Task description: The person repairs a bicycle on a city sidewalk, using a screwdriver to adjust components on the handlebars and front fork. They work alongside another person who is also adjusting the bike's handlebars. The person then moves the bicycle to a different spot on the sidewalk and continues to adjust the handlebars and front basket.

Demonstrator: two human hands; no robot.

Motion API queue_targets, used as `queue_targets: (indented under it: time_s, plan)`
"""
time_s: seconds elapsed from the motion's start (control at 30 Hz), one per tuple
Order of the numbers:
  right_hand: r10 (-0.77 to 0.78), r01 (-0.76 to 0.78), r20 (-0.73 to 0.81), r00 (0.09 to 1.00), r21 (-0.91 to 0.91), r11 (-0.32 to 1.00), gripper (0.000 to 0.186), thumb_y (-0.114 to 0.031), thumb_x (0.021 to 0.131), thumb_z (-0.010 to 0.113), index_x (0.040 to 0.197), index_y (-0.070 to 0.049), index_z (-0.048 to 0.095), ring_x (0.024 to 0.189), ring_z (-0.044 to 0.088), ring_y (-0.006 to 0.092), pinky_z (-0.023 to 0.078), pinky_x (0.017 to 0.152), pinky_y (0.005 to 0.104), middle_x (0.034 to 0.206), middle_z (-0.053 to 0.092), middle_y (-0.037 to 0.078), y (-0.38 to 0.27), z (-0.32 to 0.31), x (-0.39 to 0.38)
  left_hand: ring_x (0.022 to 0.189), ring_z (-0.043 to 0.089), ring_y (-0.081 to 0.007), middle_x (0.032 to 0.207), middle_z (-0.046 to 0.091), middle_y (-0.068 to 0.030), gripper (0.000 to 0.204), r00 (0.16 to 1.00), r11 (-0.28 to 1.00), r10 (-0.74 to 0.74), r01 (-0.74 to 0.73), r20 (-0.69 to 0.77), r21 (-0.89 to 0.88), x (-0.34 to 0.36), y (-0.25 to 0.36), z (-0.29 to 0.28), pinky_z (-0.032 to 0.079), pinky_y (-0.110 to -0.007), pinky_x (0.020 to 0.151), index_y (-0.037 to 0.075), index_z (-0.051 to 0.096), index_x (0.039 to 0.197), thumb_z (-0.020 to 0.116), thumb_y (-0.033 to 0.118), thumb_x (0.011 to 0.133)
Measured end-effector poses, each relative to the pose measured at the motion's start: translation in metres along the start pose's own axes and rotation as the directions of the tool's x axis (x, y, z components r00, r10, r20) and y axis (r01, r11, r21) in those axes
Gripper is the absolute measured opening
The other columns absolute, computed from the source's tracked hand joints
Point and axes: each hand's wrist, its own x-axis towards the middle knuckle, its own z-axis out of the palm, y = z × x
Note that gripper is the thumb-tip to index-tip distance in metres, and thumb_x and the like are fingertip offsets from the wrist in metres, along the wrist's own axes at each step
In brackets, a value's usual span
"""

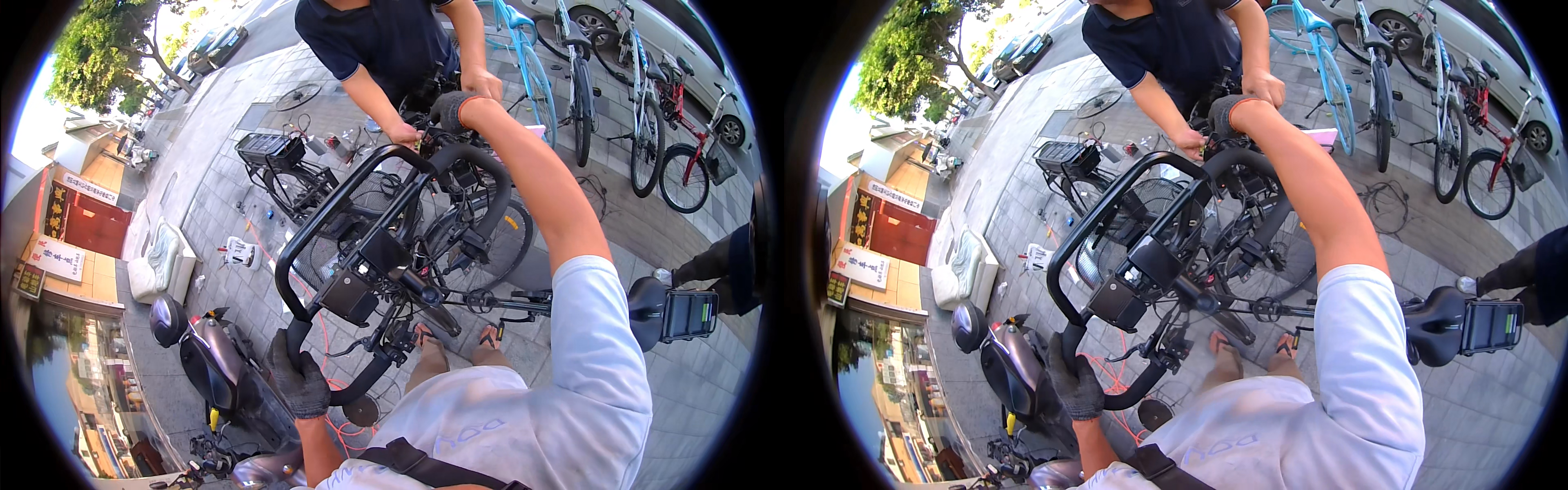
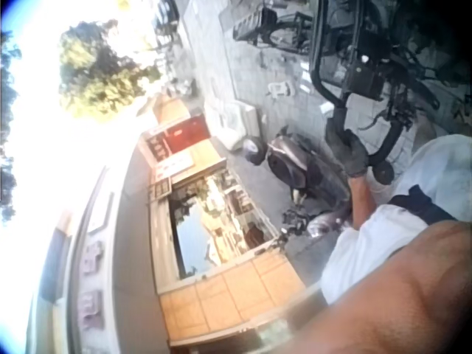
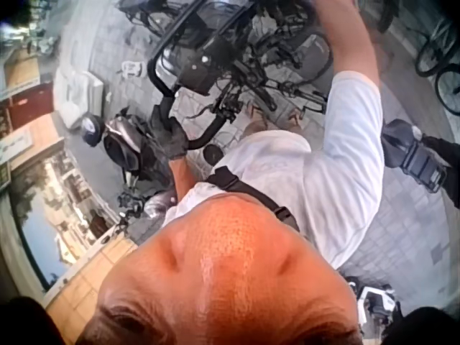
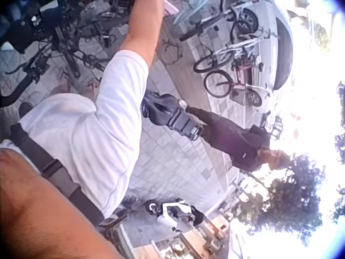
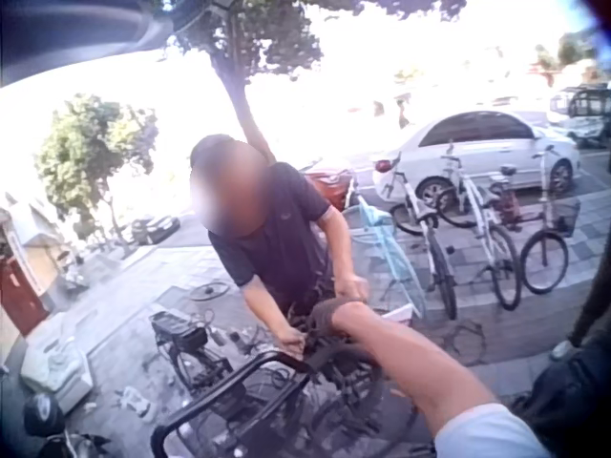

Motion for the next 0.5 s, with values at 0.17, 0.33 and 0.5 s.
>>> queue_targets:
  time_s: [0.17, 0.33, 0.5]
  plan:
    - [0.052, -0.036, 0.074, 0.996, -0.204, 0.978, 0.043, -0.015, 0.084, 0.066, 0.126, -0.021, 0.072, 0.115, 0.068, 0.0302, 0.055, 0.095, 0.043, 0.126, 0.071, 0.009, -0.01, 0.004, 0.021, 0.133, 0.052, -0.03, 0.141, 0.052, -0.0196, 0.055, 1.0, 0.999, 0.003, -0.003, 0.004, 0.05, 0.001, 0.013, -0.002, 0.039, -0.04, 0.113, -0.004, 0.043, 0.148, 0.054, -0.003, 0.095]
    - [0.012, 0.014, 0.119, 0.993, -0.215, 0.977, 0.038, -0.022, 0.079, 0.074, 0.117, -0.017, 0.077, 0.106, 0.072, 0.0268, 0.056, 0.088, 0.0431, 0.119, 0.074, 0.007, 0.002, 0.022, 0.035, 0.132, 0.051, -0.0359, 0.139, 0.053, -0.0215, 0.06, 1.0, 0.994, 0.009, -0.008, -0.01, 0.113, 0.003, 0.019, 0.0, 0.039, -0.043, 0.113, -0.001, 0.049, 0.143, 0.055, -0.01, 0.085]
    - [0.015, 0.017, 0.131, 0.991, -0.24, 0.971, 0.038, -0.023, 0.088, 0.064, 0.125, -0.019, 0.073, 0.115, 0.069, 0.0316, 0.055, 0.094, 0.0427, 0.127, 0.071, 0.01, -0.005, 0.016, 0.029, 0.133, 0.051, -0.0337, 0.142, 0.052, -0.0204, 0.057, 1.0, 0.986, -0.002, 0.001, 0.005, 0.165, 0.002, 0.017, -0.005, 0.038, -0.042, 0.114, -0.002, 0.047, 0.146, 0.056, -0.005, 0.089]
